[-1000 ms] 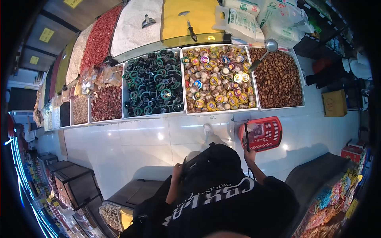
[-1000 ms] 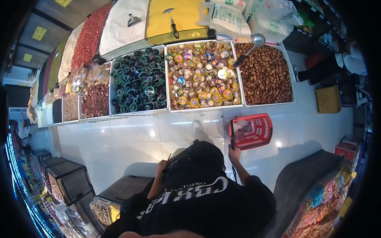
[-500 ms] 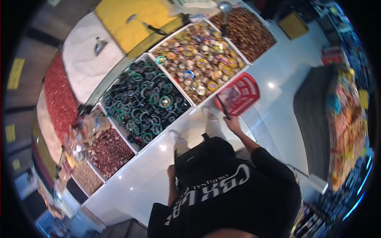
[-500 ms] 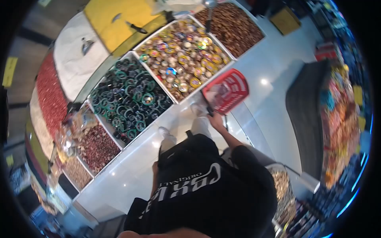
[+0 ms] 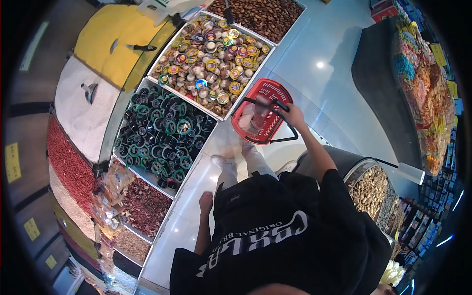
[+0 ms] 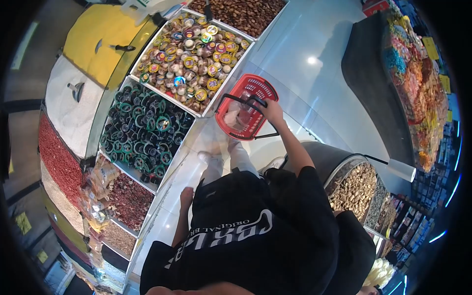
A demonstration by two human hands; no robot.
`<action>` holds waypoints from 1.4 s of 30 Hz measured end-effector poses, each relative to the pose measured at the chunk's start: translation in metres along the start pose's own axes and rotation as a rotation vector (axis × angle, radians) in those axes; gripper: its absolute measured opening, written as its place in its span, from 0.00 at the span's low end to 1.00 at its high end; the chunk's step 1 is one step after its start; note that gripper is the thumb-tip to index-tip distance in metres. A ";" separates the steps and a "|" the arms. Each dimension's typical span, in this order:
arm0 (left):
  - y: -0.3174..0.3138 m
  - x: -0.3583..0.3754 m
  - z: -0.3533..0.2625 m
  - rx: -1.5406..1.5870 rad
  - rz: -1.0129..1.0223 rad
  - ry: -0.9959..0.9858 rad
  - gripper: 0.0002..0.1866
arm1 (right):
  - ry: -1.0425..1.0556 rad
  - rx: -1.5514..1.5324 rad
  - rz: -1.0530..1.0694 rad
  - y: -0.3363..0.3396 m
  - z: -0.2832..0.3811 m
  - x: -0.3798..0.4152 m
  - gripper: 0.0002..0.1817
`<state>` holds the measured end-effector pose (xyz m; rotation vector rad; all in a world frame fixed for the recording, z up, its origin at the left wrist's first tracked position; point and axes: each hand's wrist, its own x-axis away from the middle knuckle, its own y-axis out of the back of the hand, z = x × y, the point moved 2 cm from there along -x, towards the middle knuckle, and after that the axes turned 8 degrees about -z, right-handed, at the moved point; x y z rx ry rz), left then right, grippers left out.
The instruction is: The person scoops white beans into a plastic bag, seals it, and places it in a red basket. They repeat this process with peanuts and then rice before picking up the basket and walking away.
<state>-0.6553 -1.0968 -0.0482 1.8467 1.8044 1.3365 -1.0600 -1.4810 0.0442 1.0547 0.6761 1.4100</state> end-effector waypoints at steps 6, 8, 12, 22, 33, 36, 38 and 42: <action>0.071 -0.129 -0.204 0.199 -0.261 -0.195 0.07 | -0.081 0.094 -0.110 0.008 -0.057 -0.086 0.16; 0.077 -0.173 -0.259 0.095 -0.271 -0.354 0.09 | -0.100 0.107 -0.101 -0.001 -0.091 -0.120 0.17; 0.073 -0.250 -0.354 -0.118 -0.338 -0.526 0.18 | -0.161 0.129 -0.196 -0.007 -0.131 -0.142 0.27; 0.028 -0.335 -0.355 -0.712 -0.334 -0.750 0.30 | -0.510 -0.260 0.136 -0.211 -0.270 -0.077 0.24; 0.020 -0.339 -0.340 -0.723 -0.338 -0.671 0.24 | -1.134 -0.924 0.112 -0.365 -0.285 -0.045 0.17; 0.019 -0.339 -0.340 -0.722 -0.352 -0.709 0.26 | -1.021 -0.756 -0.120 -0.411 -0.300 -0.024 0.15; 0.020 -0.339 -0.344 -0.723 -0.349 -0.709 0.27 | -0.954 -0.511 -0.132 -0.386 -0.291 -0.035 0.14; 0.021 -0.337 -0.346 -0.683 -0.337 -0.696 0.28 | -1.137 -1.168 0.203 -0.342 -0.250 -0.041 0.11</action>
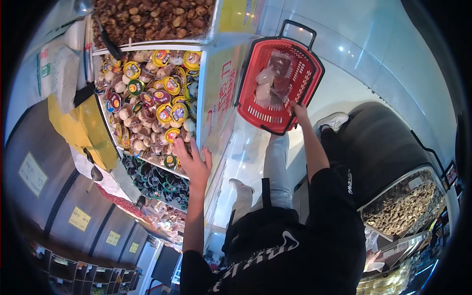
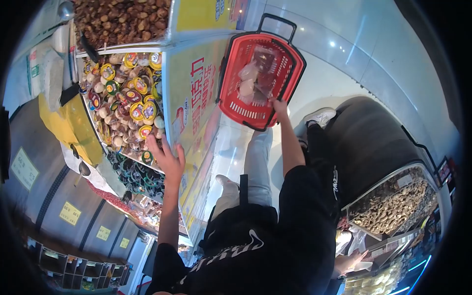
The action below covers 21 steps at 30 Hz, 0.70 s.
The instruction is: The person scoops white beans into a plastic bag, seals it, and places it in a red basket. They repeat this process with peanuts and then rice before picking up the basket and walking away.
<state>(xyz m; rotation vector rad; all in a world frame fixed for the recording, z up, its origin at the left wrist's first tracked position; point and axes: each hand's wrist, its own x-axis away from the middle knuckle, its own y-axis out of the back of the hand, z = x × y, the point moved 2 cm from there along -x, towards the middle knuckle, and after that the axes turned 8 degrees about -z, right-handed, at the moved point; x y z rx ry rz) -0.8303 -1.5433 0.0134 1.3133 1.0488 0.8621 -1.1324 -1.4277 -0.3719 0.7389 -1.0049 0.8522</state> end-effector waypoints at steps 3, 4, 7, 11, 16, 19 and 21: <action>0.004 -0.001 -0.001 0.053 -0.013 0.017 0.30 | -0.037 -0.185 0.192 -0.046 0.048 0.064 0.10; 0.005 -0.002 -0.002 0.080 -0.035 0.014 0.30 | 0.133 -0.113 0.122 -0.065 0.061 0.087 0.12; 0.017 -0.005 -0.009 0.113 -0.124 -0.021 0.30 | -0.006 -0.190 0.057 -0.064 0.054 0.081 0.13; -0.004 0.021 -0.059 0.475 0.144 0.151 0.26 | 0.075 -0.212 0.127 -0.037 0.065 0.154 0.15; -0.020 0.051 -0.163 0.903 0.410 0.366 0.34 | 0.023 -0.308 0.268 -0.016 0.107 0.289 0.22; -0.007 0.043 -0.184 1.246 0.370 0.509 0.33 | 0.180 -0.259 0.294 0.010 0.123 0.356 0.28; -0.003 0.046 -0.206 1.313 0.338 0.541 0.32 | 0.280 -0.142 0.222 0.033 0.124 0.374 0.31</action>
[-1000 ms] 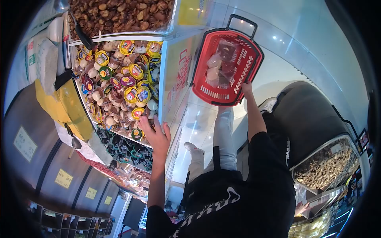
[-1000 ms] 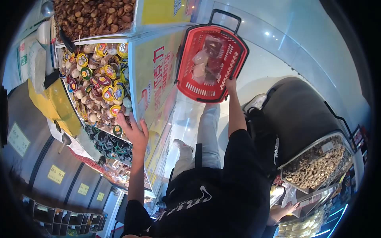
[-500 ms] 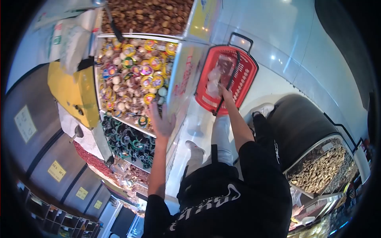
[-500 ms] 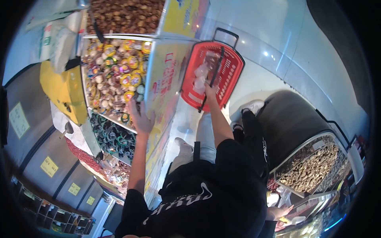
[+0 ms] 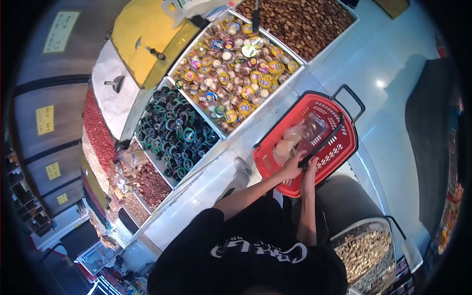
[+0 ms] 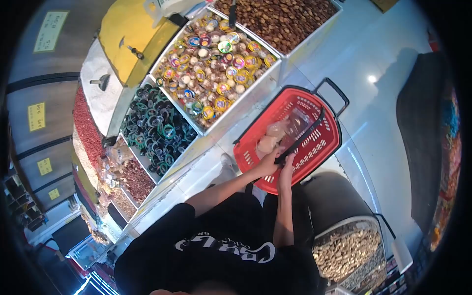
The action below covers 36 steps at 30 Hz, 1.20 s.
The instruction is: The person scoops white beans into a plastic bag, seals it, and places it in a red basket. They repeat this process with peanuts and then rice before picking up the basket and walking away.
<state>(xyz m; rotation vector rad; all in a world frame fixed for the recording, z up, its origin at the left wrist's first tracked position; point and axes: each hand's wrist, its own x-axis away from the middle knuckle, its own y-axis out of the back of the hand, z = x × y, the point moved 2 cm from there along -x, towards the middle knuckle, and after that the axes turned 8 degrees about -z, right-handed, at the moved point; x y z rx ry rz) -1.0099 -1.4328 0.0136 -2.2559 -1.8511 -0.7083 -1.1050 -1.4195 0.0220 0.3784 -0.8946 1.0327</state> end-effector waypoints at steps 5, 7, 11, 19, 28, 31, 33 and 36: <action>-0.013 0.019 -0.038 0.002 -0.015 0.073 0.11 | 0.225 0.085 -0.100 0.050 0.016 0.011 0.30; -0.009 0.022 -0.044 -0.024 -0.068 -0.001 0.09 | 0.286 0.280 -0.305 0.063 -0.021 -0.021 0.24; 0.004 0.054 -0.077 -0.094 -0.080 -0.055 0.09 | 0.373 0.324 -0.072 0.084 -0.126 -0.058 0.20; 0.020 0.073 -0.087 -0.024 -0.101 -0.077 0.08 | 0.027 -0.085 0.043 0.023 -0.156 -0.003 0.20; 0.029 0.041 -0.053 -0.326 -0.087 0.070 0.14 | -0.244 -0.454 0.110 -0.021 -0.085 0.000 0.20; 0.024 0.026 -0.037 -0.423 -0.092 0.116 0.17 | -0.318 -0.561 0.130 -0.037 -0.048 -0.010 0.21; 0.020 0.014 -0.031 -0.436 -0.095 0.045 0.18 | -0.372 -0.639 0.139 -0.038 -0.030 -0.009 0.21; 0.023 0.000 -0.028 -0.418 -0.071 0.101 0.17 | -0.358 -0.594 0.162 -0.038 -0.014 -0.011 0.21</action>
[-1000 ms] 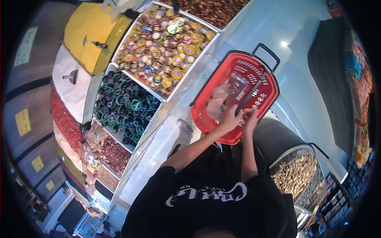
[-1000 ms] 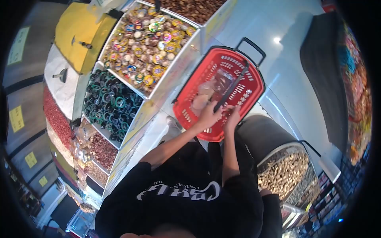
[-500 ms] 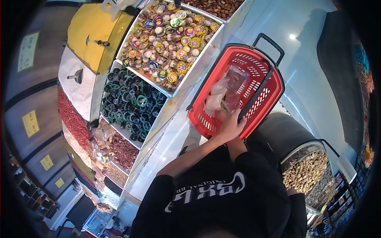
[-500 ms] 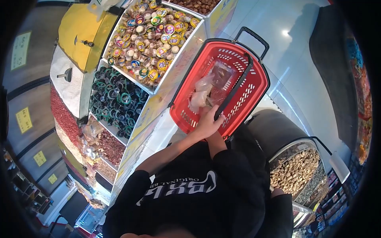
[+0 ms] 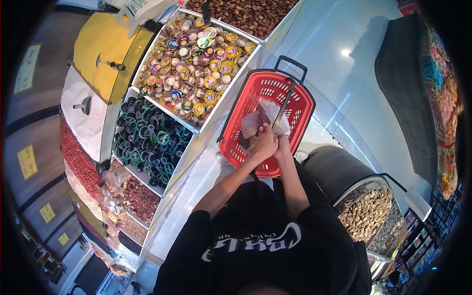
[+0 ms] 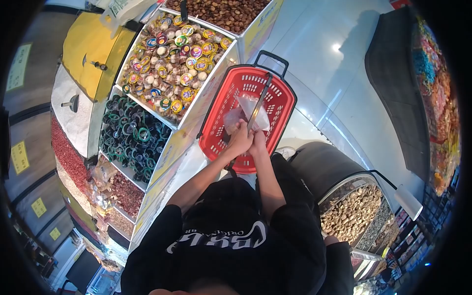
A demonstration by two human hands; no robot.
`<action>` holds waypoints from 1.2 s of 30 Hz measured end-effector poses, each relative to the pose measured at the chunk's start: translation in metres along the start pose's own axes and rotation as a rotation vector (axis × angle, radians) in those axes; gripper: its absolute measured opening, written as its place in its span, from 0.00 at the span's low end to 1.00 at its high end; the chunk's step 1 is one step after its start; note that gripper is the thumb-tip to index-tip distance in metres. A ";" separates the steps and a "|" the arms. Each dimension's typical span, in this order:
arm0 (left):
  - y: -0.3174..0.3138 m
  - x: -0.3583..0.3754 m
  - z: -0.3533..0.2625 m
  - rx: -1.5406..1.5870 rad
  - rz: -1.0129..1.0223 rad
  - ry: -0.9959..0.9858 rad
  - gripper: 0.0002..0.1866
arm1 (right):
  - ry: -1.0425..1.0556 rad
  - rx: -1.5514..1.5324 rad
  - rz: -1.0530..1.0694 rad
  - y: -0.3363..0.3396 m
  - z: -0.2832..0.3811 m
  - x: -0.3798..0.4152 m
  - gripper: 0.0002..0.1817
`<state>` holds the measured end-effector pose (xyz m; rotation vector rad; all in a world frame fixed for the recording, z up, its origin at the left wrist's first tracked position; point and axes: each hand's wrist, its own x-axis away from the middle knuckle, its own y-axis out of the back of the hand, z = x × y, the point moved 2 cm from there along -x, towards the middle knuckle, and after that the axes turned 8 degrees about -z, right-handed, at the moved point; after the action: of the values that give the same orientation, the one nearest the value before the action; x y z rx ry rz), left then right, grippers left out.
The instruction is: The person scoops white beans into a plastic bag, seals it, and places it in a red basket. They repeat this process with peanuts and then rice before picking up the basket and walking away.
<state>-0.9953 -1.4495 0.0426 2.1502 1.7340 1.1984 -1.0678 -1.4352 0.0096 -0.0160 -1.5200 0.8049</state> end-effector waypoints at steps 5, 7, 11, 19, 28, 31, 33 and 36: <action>-0.004 -0.023 0.014 -0.089 0.081 -0.123 0.20 | 0.070 0.096 -0.099 -0.008 0.019 -0.026 0.17; -0.008 -0.024 0.021 -0.124 0.124 -0.120 0.21 | 0.099 0.084 -0.039 0.009 0.013 -0.044 0.15; 0.002 0.003 0.042 -0.189 0.194 -0.124 0.27 | 0.110 0.070 -0.128 0.026 0.007 -0.069 0.14; 0.088 0.173 0.265 -0.142 -0.260 0.412 0.19 | 0.165 0.140 -0.185 0.070 -0.012 -0.182 0.13; 0.014 0.441 0.329 -0.047 -0.049 0.709 0.12 | 0.033 0.071 -0.124 0.079 -0.020 -0.270 0.13; 0.017 0.452 0.337 0.002 -0.105 0.764 0.12 | 0.043 0.139 -0.346 0.070 -0.022 -0.273 0.13; 0.017 0.462 0.338 0.039 -0.136 0.801 0.12 | 0.067 0.123 -0.345 0.073 -0.019 -0.265 0.15; 0.019 0.476 0.338 0.102 -0.173 0.840 0.12 | 0.033 0.231 -0.406 0.117 -0.010 -0.257 0.17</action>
<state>-0.7527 -0.9180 0.0582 1.5654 2.2297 2.1920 -1.0738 -1.4647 -0.2715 0.4348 -1.3313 0.6423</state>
